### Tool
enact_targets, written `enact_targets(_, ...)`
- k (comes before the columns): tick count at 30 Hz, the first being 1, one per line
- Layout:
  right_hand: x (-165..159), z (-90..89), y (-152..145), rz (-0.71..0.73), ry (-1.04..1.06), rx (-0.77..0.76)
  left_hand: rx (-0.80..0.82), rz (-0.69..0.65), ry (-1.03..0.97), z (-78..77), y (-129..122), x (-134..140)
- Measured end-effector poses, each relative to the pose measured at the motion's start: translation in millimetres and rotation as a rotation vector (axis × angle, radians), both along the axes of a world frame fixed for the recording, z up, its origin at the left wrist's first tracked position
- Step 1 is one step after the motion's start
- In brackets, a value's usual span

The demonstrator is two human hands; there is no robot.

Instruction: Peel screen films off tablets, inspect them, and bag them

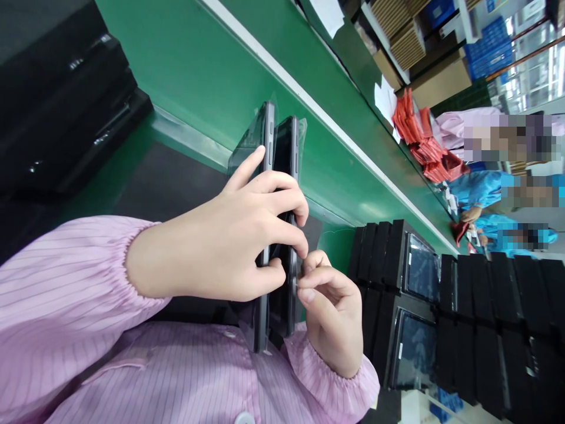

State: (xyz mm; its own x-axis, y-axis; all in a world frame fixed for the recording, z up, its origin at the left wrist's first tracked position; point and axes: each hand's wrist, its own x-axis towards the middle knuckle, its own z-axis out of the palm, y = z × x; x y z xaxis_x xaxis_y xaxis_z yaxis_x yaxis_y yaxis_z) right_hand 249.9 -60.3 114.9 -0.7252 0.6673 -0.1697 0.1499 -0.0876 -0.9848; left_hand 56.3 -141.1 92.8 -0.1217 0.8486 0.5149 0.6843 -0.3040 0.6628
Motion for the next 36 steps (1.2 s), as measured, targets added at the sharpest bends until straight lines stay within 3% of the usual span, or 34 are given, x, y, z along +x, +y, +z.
enact_targets(8,-1,1.9,8,0.082,-0.069,-0.035,-0.001,0.005,-0.006,-0.1,-1,1)
enact_targets(18,-10,7.3,-4,-0.035,-0.107,0.225,0.000,0.012,-0.004,0.3,-1,0)
enact_targets(27,-18,-5.7,-18,-0.123,-0.031,0.212,0.004,0.004,-0.066,1.3,0,0)
enact_targets(36,-20,5.2,-18,-0.081,-0.146,0.348,-0.017,0.002,0.022,-2.2,1,-1)
